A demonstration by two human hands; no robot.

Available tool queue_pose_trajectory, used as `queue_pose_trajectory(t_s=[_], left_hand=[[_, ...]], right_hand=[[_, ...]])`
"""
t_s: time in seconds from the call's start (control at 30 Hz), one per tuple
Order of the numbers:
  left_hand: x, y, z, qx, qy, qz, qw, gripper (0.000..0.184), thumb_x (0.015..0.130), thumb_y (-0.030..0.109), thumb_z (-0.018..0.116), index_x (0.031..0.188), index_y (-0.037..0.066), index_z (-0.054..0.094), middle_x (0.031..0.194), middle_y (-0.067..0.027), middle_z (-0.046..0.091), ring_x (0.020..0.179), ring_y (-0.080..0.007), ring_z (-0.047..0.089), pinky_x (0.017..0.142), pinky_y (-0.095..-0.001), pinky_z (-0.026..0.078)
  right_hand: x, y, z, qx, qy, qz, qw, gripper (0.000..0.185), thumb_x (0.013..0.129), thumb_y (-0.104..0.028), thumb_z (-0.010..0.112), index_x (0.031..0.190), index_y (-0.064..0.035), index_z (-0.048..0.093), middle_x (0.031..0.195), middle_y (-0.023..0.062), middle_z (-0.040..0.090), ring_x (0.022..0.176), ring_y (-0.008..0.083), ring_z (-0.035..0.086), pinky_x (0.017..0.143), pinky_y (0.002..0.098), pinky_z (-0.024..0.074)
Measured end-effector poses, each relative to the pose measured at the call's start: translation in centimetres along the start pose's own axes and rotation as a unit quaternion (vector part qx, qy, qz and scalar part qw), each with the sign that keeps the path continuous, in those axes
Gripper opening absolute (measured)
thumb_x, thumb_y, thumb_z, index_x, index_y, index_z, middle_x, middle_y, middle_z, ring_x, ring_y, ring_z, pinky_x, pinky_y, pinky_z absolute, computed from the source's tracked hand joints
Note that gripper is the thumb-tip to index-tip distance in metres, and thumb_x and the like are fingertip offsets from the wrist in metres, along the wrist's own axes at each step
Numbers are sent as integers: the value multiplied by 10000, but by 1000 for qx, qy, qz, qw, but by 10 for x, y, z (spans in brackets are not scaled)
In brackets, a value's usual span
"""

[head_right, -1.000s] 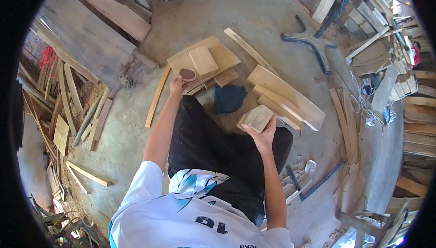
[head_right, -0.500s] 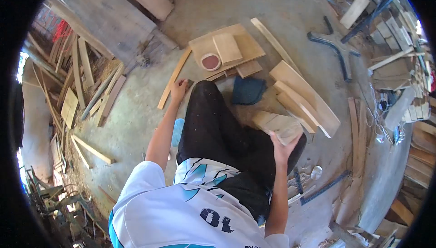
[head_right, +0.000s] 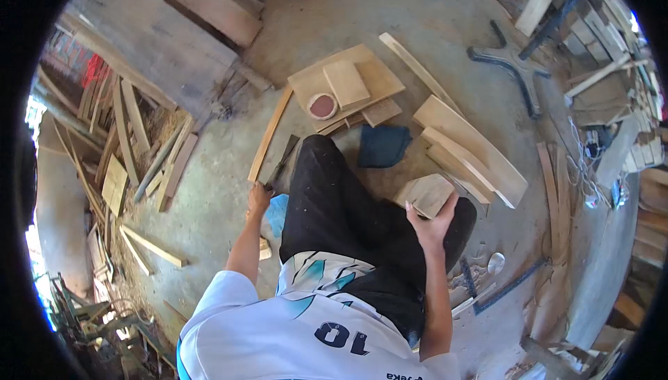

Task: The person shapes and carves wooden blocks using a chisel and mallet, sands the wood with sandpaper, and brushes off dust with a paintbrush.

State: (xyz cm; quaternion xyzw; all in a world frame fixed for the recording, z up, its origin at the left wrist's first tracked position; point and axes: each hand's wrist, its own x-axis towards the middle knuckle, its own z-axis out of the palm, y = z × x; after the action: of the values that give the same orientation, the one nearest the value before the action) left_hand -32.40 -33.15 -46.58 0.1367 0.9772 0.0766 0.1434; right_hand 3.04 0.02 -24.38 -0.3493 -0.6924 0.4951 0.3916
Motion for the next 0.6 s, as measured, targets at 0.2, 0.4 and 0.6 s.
queue_pose_trajectory(t_s=[0.2,0.4,0.6], left_hand=[[-27,27,-64,-272,145,100,946,283,803,228,784,928,34,620,882,-134,618,824,-307,614,717,-424,488],[-29,90,-135,-331,304,117,886,286,802,193,814,859,7,605,786,-102,532,667,-245,508,600,-360,427],[19,98,-78,-525,115,43,842,305,817,263,824,972,38,687,810,-23,696,687,-110,654,595,-254,512]], right_hand=[[8,12,-1,95,1,-128,987,814,728,-133,722,1428,23,336,1371,195,502,1332,297,459,1128,423,348],[1,28,8,157,-17,-102,982,846,799,-226,724,1472,39,285,1433,219,472,1362,315,438,1132,434,346],[-1,15,14,140,-39,-133,980,703,795,-185,747,1370,26,402,1355,204,539,1279,294,520,1085,418,397]])
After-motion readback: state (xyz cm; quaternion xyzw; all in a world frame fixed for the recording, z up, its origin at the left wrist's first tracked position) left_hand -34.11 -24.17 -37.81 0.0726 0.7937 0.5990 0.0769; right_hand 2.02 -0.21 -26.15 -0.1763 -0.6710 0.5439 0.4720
